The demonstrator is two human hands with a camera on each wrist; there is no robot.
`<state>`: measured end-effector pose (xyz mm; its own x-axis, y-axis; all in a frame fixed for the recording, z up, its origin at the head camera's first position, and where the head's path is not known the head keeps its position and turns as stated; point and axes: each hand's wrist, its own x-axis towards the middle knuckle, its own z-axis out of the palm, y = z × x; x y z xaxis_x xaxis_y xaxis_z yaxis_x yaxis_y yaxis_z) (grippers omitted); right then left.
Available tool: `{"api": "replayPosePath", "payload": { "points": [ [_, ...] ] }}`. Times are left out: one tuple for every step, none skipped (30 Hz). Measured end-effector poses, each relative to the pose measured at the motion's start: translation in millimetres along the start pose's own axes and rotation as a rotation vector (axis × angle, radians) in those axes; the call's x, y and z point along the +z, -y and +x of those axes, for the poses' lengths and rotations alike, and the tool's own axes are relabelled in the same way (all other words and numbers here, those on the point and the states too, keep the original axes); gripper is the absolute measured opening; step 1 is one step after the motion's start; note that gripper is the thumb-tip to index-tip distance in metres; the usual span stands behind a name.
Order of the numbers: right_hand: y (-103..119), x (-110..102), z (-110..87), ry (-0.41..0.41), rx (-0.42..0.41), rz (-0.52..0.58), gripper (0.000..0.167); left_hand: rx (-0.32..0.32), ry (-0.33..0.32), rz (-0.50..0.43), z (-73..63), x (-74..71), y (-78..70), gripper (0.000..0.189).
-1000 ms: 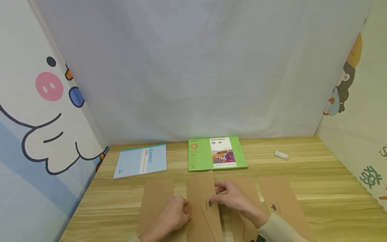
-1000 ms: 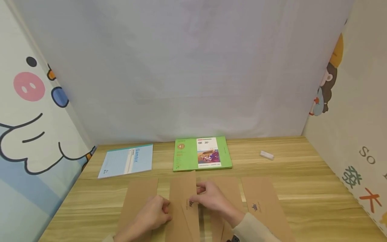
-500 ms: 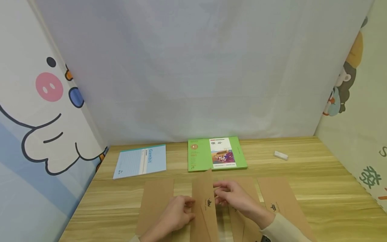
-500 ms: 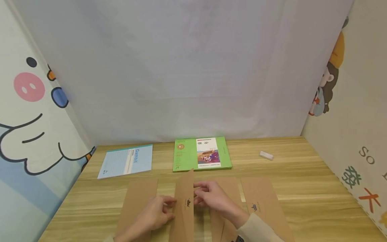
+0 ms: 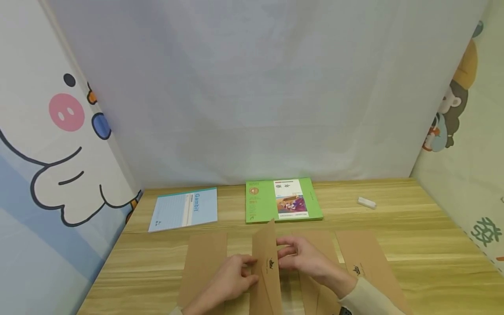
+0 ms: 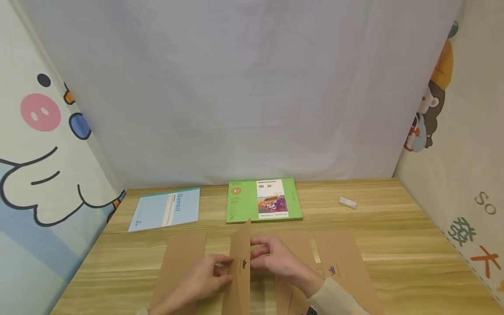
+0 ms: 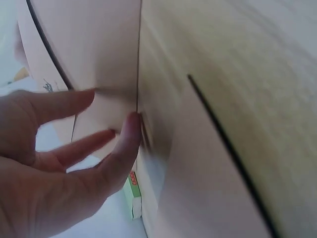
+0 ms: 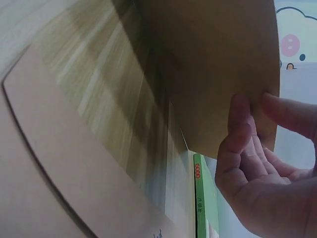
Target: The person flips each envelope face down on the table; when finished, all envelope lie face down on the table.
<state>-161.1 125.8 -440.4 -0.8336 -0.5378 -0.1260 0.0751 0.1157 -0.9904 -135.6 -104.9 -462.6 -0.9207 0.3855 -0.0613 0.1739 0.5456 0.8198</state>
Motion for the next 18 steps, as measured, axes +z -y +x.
{"api": "replayPosePath", "payload": {
  "points": [
    [-0.4,0.0,0.2,0.009,0.002,0.006,0.061,0.001,0.015,-0.006,-0.1,-0.7,-0.2,0.044],
    [-0.8,0.0,0.5,0.019,0.004,0.008,0.062,0.004,0.027,-0.009,-0.5,-1.5,-0.6,0.046],
    [-1.0,0.1,0.6,0.028,0.007,0.004,0.062,0.004,0.043,-0.016,-0.8,-2.4,-1.0,0.047],
    [-1.0,0.2,0.8,0.04,0.008,0.003,0.062,0.006,0.056,-0.021,-0.8,-3.2,-1.2,0.048],
    [-1.4,0.3,1.2,0.053,0.009,0.005,0.062,0.001,0.066,-0.026,-0.7,-3.9,-1.7,0.048],
    [-1.6,0.5,1.7,0.066,0.008,0.006,0.061,-0.003,0.076,-0.033,-0.9,-4.3,-2.4,0.049],
    [-2.0,0.7,2.0,0.08,0.006,0.009,0.06,-0.005,0.081,-0.041,-1.1,-4.5,-3.3,0.049],
    [-2.6,0.9,2.4,0.094,0.004,0.014,0.059,-0.009,0.084,-0.045,-1.3,-4.7,-3.9,0.05],
    [-3.6,1.2,2.8,0.102,0.0,0.015,0.059,-0.014,0.086,-0.052,-1.2,-4.7,-4.4,0.05],
    [-5.2,1.4,3.6,0.114,-0.006,0.021,0.059,-0.019,0.087,-0.065,-1.1,-4.7,-4.9,0.05],
    [-6.5,1.9,4.0,0.122,-0.01,0.024,0.058,-0.026,0.09,-0.08,-1.3,-4.9,-5.5,0.05],
    [-7.5,2.6,4.4,0.129,-0.013,0.028,0.058,-0.03,0.094,-0.1,-1.4,-5.1,-5.9,0.05],
    [-8.4,3.4,4.7,0.138,-0.016,0.029,0.058,-0.032,0.096,-0.116,-1.3,-5.5,-5.9,0.05],
    [-9.0,4.3,4.8,0.143,-0.015,0.031,0.058,-0.032,0.098,-0.134,-1.1,-5.9,-5.9,0.049],
    [-9.8,5.0,4.9,0.147,-0.013,0.032,0.057,-0.031,0.1,-0.154,-1.0,-6.2,-5.8,0.049],
    [-10.3,5.6,4.7,0.152,-0.011,0.034,0.056,-0.029,0.103,-0.174,-0.9,-6.4,-5.9,0.049],
    [-10.1,6.4,4.4,0.151,-0.003,0.033,0.056,-0.025,0.106,-0.189,-0.7,-6.4,-5.7,0.049],
    [-10.3,6.8,4.3,0.152,0.004,0.03,0.055,-0.019,0.106,-0.204,-0.6,-6.3,-5.5,0.049]
  ]
}}
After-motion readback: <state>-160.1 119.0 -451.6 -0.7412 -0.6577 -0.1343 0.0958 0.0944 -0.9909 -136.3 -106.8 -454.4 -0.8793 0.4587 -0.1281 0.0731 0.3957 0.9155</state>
